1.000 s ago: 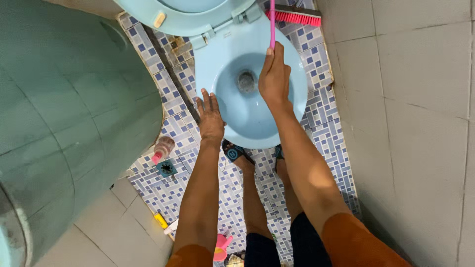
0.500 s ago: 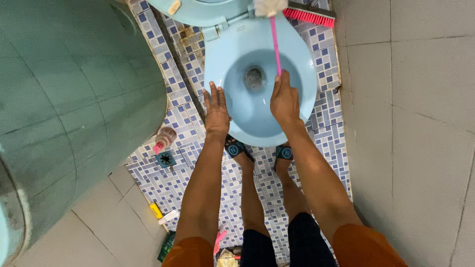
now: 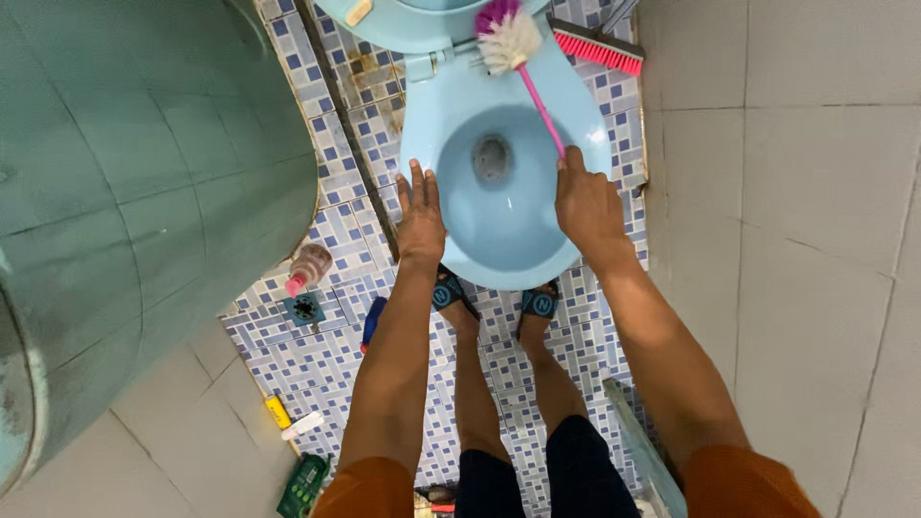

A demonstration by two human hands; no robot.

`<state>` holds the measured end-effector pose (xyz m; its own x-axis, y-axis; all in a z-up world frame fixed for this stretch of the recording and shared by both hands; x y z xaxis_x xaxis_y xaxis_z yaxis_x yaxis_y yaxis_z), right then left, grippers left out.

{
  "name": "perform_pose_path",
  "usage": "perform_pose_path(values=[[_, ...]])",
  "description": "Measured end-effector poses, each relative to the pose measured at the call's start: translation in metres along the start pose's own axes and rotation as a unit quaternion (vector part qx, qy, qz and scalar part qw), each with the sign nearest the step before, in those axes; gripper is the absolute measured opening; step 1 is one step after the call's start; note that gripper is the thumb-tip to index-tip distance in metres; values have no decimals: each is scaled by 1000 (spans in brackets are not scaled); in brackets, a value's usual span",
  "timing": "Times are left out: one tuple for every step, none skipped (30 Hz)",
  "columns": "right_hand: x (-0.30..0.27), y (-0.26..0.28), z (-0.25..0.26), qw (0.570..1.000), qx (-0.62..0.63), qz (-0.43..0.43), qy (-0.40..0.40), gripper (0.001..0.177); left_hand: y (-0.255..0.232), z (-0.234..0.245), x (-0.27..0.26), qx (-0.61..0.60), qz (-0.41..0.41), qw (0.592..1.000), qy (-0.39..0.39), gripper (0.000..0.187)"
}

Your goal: The person cleans a toilet bowl using a pink toilet brush, a blue plastic scoop, and a bottle of blue cleaning liquid. They repeatedly scoop water from a large green tank, pour it into the toilet, apply the cleaning liquid, and scrub the bowl thoroughly.

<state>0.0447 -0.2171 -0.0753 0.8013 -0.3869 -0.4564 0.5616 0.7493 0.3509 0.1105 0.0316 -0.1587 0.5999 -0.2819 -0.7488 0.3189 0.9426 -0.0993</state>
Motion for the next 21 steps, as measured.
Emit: perform_pose_path(values=[[4,-5,10,1000,-9,12,-23,27,-1,0,1,-9,1,1000,0,105],[12,-14,24,999,-18,24,-46,26,-1,-1,3,-18,2,1000,0,104],[14,-16,28,997,-26,34,-67,26,3,-5,5,-26,4,1000,2,103],[12,-24,26,998,-13,-13,-56,27,4,-9,5,-13,-8,1000,-16,101],[15,-33,29,998,-2,-50,-46,28,3,-11,7,-4,-12,999,-39,100],[18,-40,29,995,8,-88,-36,29,4,-11,8,5,-17,998,-62,100],[14,-32,20,999,13,-35,-38,29,5,-17,7,-14,-15,998,-58,99],[9,-20,8,999,18,17,-39,30,7,-20,5,-32,-14,998,-55,98],[11,-9,5,996,23,74,-50,31,7,-15,9,-51,-14,997,-61,97],[11,-5,3,996,27,77,-33,29,5,-12,11,-40,-13,997,-62,97],[4,4,-4,996,33,78,-12,27,4,-11,7,-28,-10,998,-58,96],[1,13,-9,996,40,79,8,24,3,-10,6,-16,-7,998,-55,95],[2,23,-7,995,44,95,3,24,3,-11,6,-17,-3,999,-45,95],[6,32,-5,993,48,111,-3,24,3,-13,7,-17,1,999,-35,96],[9,41,-3,991,51,125,-8,23,3,-16,8,-18,4,1000,-23,96],[14,49,-2,989,42,142,-10,23,5,-18,11,-26,1,999,-38,95],[19,57,-1,987,33,158,-10,23,6,-22,13,-34,-3,998,-51,94],[22,64,-3,985,24,173,-11,23,8,-28,15,-41,-6,997,-65,94],[24,67,-4,985,14,174,-10,23,7,-32,16,-2,-17,995,-102,94],[26,69,-7,984,3,176,-9,24,5,-35,16,38,-27,989,-139,94],[30,71,-8,983,-4,181,-11,24,6,-31,18,80,-36,980,-180,94]])
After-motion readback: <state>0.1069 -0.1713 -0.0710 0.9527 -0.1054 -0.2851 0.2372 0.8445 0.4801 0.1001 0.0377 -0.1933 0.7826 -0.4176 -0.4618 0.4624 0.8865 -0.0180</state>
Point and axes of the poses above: each hand's wrist, its own x-axis towards the middle knuckle, its own z-axis out of the back of the hand, y = z × x, the point moved 6 cm from there along x, towards the middle knuckle
